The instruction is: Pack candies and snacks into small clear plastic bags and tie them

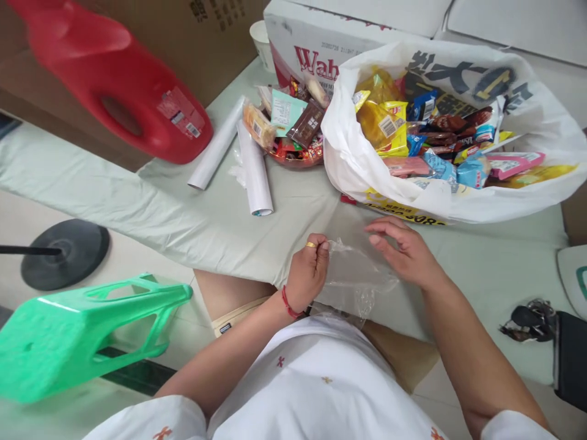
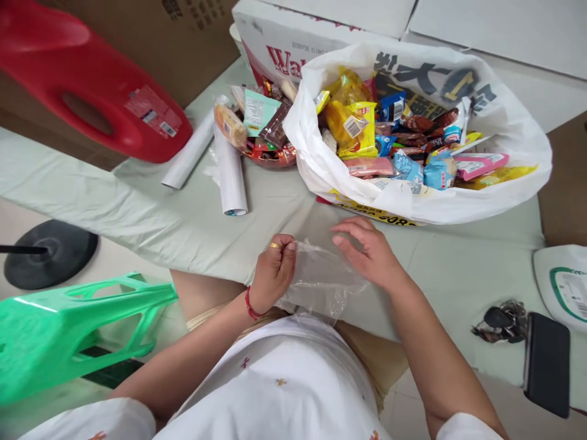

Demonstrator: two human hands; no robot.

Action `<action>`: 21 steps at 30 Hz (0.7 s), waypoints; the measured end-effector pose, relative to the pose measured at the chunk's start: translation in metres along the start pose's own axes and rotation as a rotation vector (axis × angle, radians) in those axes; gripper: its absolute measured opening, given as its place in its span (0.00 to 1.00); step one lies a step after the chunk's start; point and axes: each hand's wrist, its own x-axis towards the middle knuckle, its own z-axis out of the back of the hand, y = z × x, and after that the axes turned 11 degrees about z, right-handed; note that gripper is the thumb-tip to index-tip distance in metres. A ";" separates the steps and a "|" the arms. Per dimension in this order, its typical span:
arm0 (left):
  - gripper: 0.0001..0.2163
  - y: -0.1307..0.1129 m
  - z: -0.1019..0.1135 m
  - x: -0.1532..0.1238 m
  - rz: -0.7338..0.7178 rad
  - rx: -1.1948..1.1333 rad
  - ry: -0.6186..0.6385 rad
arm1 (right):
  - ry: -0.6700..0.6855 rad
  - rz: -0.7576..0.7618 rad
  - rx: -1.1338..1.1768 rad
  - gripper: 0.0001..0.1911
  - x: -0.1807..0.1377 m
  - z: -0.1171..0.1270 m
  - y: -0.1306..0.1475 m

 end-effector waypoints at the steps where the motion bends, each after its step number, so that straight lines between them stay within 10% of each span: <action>1: 0.07 -0.001 0.002 0.000 -0.011 0.018 0.015 | 0.033 -0.008 0.066 0.17 0.006 -0.007 0.003; 12: 0.08 0.015 0.011 0.001 0.000 0.045 0.067 | -0.105 -0.203 0.292 0.20 0.032 -0.051 -0.001; 17: 0.08 0.021 0.012 0.004 -0.030 0.053 0.065 | 0.141 -0.286 0.434 0.22 0.033 -0.060 -0.002; 21: 0.09 0.026 0.014 0.008 -0.007 0.080 0.071 | -0.024 -0.270 0.463 0.20 0.037 -0.066 -0.007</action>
